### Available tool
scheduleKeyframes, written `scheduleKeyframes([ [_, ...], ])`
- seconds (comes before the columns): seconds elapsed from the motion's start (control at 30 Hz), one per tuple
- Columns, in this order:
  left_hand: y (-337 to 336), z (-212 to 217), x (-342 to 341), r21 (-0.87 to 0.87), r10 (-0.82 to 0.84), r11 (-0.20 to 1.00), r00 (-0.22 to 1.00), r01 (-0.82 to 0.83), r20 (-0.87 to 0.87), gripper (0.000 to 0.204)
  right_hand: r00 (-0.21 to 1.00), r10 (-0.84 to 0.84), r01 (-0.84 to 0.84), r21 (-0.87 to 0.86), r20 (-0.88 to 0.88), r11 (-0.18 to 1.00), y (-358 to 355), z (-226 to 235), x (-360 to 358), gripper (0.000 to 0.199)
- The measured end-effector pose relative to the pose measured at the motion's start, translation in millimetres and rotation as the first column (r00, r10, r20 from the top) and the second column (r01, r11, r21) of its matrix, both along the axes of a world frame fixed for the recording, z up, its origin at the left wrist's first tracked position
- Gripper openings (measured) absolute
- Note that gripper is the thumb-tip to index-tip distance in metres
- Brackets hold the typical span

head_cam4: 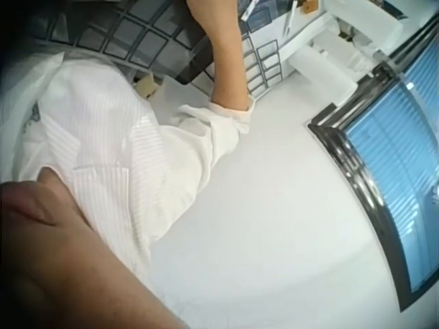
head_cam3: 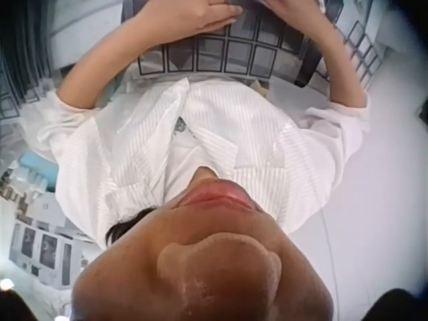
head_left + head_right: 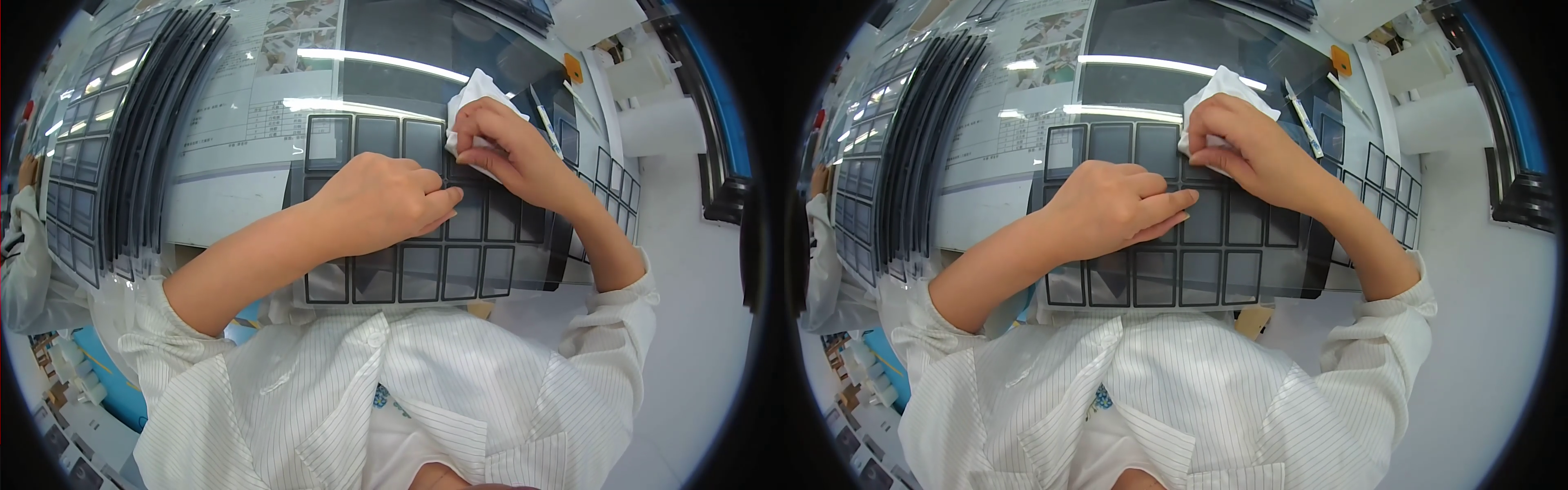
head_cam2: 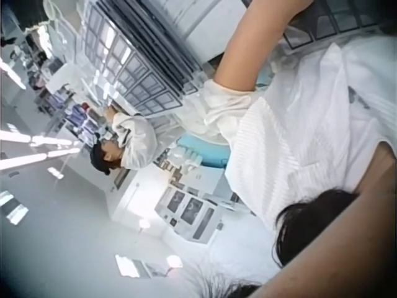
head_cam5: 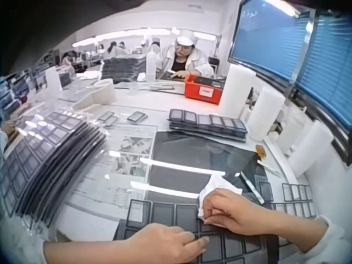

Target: Inspecting and cleaning components within a grid tray using a stylus and a cleaning wipe.

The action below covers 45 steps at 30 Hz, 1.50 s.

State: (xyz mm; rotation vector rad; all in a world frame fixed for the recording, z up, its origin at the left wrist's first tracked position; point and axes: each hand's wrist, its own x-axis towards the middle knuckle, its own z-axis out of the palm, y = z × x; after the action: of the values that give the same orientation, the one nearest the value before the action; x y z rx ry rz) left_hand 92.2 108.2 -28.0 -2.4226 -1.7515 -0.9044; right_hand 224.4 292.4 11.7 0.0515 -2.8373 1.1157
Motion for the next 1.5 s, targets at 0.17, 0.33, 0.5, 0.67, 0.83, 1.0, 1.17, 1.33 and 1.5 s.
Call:
scheduleKeyframes([
  [0.17,4.6,-2.3,2.3,0.042,-0.016,0.999,0.999,0.015,0.03,0.016,0.914,-0.032,0.323,0.679,-0.404,0.659,40.6,-4.5,-15.0,0.019],
  [0.33,3.0,2.2,2.0,0.007,-0.033,0.999,0.999,0.033,0.017,0.016,0.834,-0.075,0.468,0.629,-0.546,0.621,64.3,28.7,-17.3,0.02],
  [0.5,2.8,0.5,0.5,0.049,-0.011,0.999,1.0,0.01,0.027,0.019,0.979,0.196,-0.185,0.152,-0.06,0.971,-13.7,2.2,-1.4,0.012],
  [0.67,3.9,0.6,1.8,0.052,-0.028,0.998,1.0,0.028,0.003,0.018,0.72,-0.127,0.627,0.56,-0.683,0.541,122.0,33.3,14.1,0.016],
  [0.83,2.0,1.6,2.4,0.07,-0.016,0.997,1.0,0.015,0.018,0.017,0.499,-0.093,0.822,0.437,-0.861,0.366,151.7,97.1,51.0,0.016],
  [1.0,7.1,3.5,-2.5,0.061,-0.024,0.998,0.998,0.02,0.05,0.017,0.78,-0.598,0.553,0.649,-0.183,0.523,149.1,47.2,86.9,0.018],
  [1.17,6.8,4.8,0.4,0.006,-0.032,0.999,0.997,0.032,0.065,0.017,0.835,-0.551,0.506,0.401,-0.003,0.764,77.8,32.2,65.4,0.015],
  [1.33,-0.1,17.2,0.1,-0.158,-0.004,0.987,0.977,0.039,0.214,0.027,0.819,-0.571,0.481,0.481,0.05,0.733,71.9,15.4,50.9,0.02],
  [1.5,-31.2,53.3,-0.4,-0.262,0.059,0.961,0.858,0.09,0.51,0.027,0.798,-0.552,0.564,0.62,-0.24,0.546,115.6,-6.3,45.7,0.017],
])
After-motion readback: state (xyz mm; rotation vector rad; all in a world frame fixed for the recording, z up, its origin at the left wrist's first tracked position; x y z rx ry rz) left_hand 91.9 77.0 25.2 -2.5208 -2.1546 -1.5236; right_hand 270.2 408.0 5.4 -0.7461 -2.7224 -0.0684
